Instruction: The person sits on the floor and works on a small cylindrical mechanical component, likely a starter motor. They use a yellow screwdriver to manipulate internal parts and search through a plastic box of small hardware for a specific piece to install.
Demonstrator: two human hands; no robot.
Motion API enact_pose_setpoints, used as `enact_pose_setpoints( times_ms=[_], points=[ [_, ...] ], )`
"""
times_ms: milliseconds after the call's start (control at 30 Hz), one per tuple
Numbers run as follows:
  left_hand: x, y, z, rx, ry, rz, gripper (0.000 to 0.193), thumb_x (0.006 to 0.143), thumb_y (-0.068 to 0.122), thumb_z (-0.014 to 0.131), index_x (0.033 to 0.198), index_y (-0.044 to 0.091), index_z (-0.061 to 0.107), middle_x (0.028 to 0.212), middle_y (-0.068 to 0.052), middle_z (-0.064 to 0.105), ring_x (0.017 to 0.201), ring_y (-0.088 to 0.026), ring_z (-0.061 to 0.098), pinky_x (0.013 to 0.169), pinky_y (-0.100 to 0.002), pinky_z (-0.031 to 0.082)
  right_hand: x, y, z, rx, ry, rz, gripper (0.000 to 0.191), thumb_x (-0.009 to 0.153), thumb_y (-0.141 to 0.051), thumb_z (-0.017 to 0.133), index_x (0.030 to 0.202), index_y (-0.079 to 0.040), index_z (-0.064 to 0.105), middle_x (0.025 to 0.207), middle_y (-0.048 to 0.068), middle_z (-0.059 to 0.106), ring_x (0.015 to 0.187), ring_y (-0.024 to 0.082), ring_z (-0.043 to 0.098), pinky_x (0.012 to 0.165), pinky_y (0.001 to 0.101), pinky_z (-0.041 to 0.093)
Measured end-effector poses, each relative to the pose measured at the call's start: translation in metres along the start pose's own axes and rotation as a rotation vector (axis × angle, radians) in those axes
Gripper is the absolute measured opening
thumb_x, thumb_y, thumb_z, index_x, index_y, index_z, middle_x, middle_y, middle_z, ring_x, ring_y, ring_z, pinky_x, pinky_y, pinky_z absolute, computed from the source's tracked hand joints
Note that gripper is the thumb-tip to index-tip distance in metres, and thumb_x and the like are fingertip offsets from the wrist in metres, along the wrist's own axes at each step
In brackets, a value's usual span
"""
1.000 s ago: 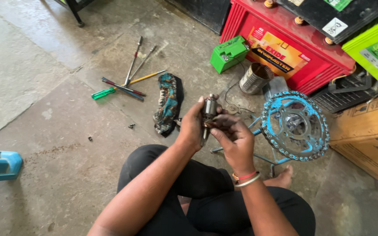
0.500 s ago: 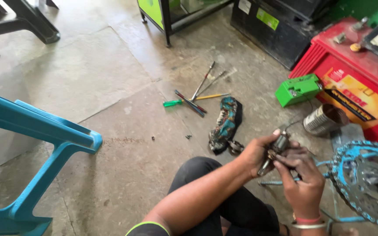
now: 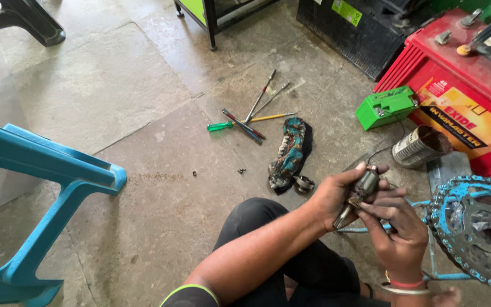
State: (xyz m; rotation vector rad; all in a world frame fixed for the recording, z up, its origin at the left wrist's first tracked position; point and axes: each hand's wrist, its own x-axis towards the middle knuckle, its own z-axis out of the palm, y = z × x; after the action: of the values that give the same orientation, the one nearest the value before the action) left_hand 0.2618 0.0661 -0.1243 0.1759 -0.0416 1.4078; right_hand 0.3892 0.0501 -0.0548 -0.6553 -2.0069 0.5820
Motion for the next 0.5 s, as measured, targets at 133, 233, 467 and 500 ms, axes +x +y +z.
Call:
enact_pose_setpoints(
  times_ms=[133,233,467,500],
  points=[
    [-0.001,-0.001,0.005,0.11,0.021,0.067,0.045,0.125,0.033,0.039,0.151,-0.004,0.038,0.123,-0.018,0.06,0.136,-0.043,0.053,0.114,-0.052,0.048,0.0,0.0,0.001,-0.037,0.052,-0.028,0.016,0.085,0.002,0.08,0.097,-0.004,0.072,0.098,0.006,0.068,0.091,0.018,0.067,0.089,0.0296,0.053],
    [-0.002,0.002,0.005,0.051,-0.013,0.031,0.046,0.12,0.036,0.038,0.149,-0.001,0.04,0.121,-0.018,0.061,0.13,-0.041,0.058,0.109,-0.052,0.051,0.0,0.001,0.0,0.046,0.003,0.028,0.015,0.085,0.001,0.079,0.097,-0.007,0.072,0.098,0.004,0.07,0.09,0.017,0.068,0.087,0.0286,0.053],
    [-0.003,-0.005,-0.005,0.134,-0.032,0.012,0.039,0.127,0.027,0.035,0.146,-0.005,0.043,0.127,-0.02,0.063,0.12,-0.032,0.063,0.11,-0.044,0.05,-0.001,-0.003,0.0,-0.058,0.014,-0.042,0.019,0.084,-0.001,0.081,0.099,-0.01,0.075,0.1,0.004,0.067,0.1,0.021,0.064,0.091,0.0316,0.051],
    [-0.003,-0.006,-0.007,0.064,-0.037,-0.03,0.042,0.126,0.03,0.036,0.149,-0.004,0.043,0.127,-0.02,0.064,0.119,-0.033,0.064,0.108,-0.045,0.051,-0.001,-0.005,0.0,-0.052,0.003,-0.044,0.019,0.083,-0.001,0.081,0.099,-0.01,0.075,0.1,0.004,0.067,0.102,0.022,0.064,0.092,0.0319,0.051]
  ],
)
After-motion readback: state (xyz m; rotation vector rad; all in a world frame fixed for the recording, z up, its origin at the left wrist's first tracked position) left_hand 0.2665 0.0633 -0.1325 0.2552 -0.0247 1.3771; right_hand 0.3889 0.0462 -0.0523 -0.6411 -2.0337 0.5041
